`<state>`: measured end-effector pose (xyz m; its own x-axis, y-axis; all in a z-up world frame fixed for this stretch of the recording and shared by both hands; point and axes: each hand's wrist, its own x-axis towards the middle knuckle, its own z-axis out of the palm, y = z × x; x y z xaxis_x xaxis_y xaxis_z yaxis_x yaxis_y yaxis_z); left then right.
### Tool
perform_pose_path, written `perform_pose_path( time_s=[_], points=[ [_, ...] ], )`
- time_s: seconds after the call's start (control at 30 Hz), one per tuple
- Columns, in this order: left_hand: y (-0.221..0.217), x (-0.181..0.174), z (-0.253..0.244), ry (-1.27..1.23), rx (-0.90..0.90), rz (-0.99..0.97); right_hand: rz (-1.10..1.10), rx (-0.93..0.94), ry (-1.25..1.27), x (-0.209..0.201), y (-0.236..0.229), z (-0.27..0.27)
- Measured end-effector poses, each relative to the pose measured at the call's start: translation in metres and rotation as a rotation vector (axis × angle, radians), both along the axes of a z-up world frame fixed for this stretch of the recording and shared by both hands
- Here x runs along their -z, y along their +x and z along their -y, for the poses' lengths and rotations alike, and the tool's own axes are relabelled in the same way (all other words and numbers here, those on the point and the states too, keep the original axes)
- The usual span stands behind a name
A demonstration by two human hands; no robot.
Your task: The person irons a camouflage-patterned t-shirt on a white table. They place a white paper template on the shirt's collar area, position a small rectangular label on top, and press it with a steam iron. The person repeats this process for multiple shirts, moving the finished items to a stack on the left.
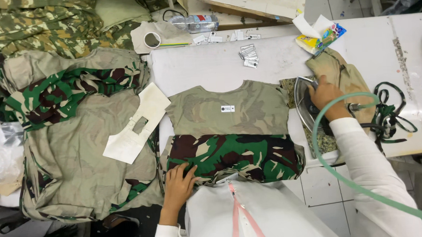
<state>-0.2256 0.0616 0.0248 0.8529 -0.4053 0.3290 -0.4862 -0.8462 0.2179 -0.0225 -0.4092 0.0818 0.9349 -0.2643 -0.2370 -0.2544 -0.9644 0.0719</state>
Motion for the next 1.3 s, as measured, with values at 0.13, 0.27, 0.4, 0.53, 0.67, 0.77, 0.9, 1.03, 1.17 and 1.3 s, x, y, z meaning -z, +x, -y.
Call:
perform_pose_path(
  time_s=[0.13,0.27,0.4,0.53,0.67,0.77,0.9,1.03,1.17,1.3],
  points=[
    [0.012,-0.005,-0.002,0.130,0.126,-0.028,0.266,-0.038,0.038,0.011,-0.034,0.032],
    [0.021,-0.013,0.001,0.042,0.234,-0.095,0.326,-0.409,0.329,-0.013,-0.088,-0.057],
    [0.020,-0.003,-0.001,-0.115,0.165,-0.185,-0.021,-1.071,0.326,0.050,-0.174,-0.094],
    [0.020,-0.002,0.001,-0.120,0.140,-0.285,0.243,-0.884,0.459,0.069,-0.186,-0.089],
    [0.021,-0.014,0.012,0.092,0.247,-0.341,0.123,-0.547,0.919,0.042,-0.173,-0.087],
    [0.016,-0.012,0.018,0.162,0.321,-0.184,0.013,-0.467,1.000,0.015,-0.171,-0.090],
    [0.008,0.001,0.014,0.052,0.389,0.159,0.091,-0.531,0.925,0.021,-0.174,-0.081],
    [0.010,-0.022,0.020,-0.181,0.206,0.034,0.117,-0.556,0.881,0.017,-0.178,-0.082],
    [0.011,0.002,0.018,-0.420,-0.045,-0.207,-0.009,-0.539,0.606,0.024,-0.186,-0.091],
    [0.028,-0.039,0.024,-0.648,0.015,-0.616,-0.259,-0.561,0.345,0.003,-0.184,-0.112]
  ],
)
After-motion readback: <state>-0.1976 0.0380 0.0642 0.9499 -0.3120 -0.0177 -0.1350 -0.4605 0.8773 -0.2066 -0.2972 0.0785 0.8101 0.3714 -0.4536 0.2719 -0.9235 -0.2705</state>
